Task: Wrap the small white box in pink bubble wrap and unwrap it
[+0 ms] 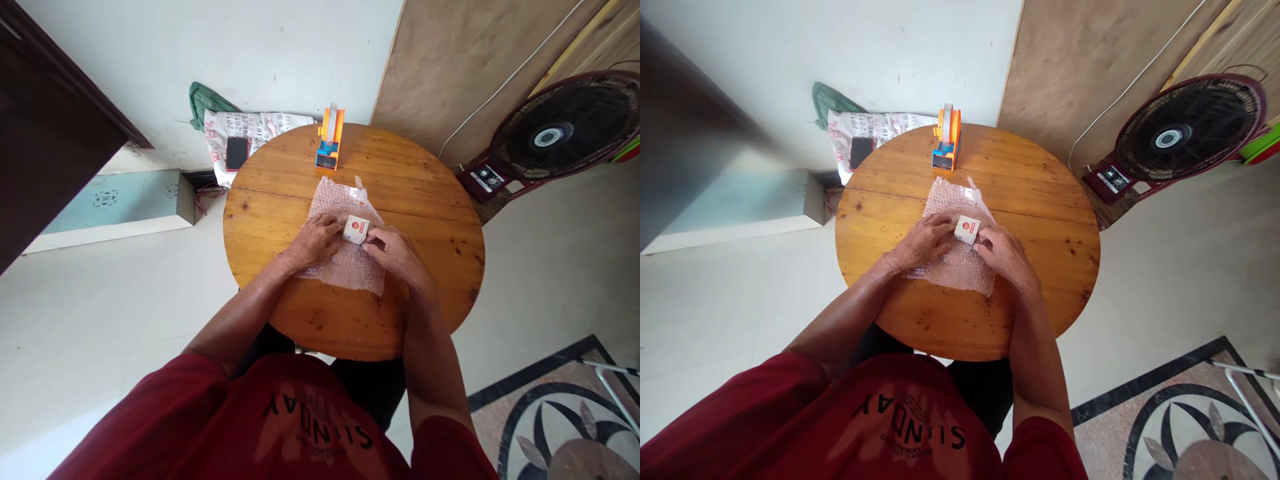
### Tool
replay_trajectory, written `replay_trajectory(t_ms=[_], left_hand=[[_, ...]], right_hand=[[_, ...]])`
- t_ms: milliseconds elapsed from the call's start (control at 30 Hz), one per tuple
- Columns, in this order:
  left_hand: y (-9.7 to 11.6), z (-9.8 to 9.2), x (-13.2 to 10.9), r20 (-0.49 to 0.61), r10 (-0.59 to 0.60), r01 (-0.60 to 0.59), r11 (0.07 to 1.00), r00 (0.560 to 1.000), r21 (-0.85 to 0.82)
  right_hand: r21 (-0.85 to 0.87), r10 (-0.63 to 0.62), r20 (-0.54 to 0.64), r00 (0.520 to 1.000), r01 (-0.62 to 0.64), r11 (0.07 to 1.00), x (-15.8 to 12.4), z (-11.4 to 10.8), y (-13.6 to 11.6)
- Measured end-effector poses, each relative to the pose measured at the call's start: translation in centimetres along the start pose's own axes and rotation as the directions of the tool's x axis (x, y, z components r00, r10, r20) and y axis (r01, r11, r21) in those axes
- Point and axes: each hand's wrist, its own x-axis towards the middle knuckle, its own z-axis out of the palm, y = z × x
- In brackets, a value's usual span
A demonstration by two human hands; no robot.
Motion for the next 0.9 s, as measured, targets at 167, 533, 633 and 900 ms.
replay_trajectory(t_ms=[167, 533, 633, 900], left_hand=[[0.02, -0.08, 0.01, 0.006, -0.003, 0.003, 1.000, 1.000, -0.010], [0.39, -0.66, 0.03, 0.033, 0.012, -0.013, 1.000, 0.999, 0.014], [0.21, -0.50, 0.02, 0.031, 0.016, -0.016, 1.000, 0.999, 0.012], [0.16, -0.39, 0.07, 0.039, 0.004, -0.004, 1.000, 0.999, 0.002]], right_hand=[[0.004, -0.019, -0.009, 1.000, 0.019, 1.000, -0.01, 0.13, 0.26], [-0.006, -0.012, -0.008, 1.000, 0.012, 1.000, 0.04, 0.14, 0.05], [-0.006, -0.003, -0.011, 1.000, 0.003, 1.000, 0.02, 0.18, 0.02], [-0.009, -0.020, -0.008, 1.000, 0.020, 1.000, 0.09, 0.19, 0.12]])
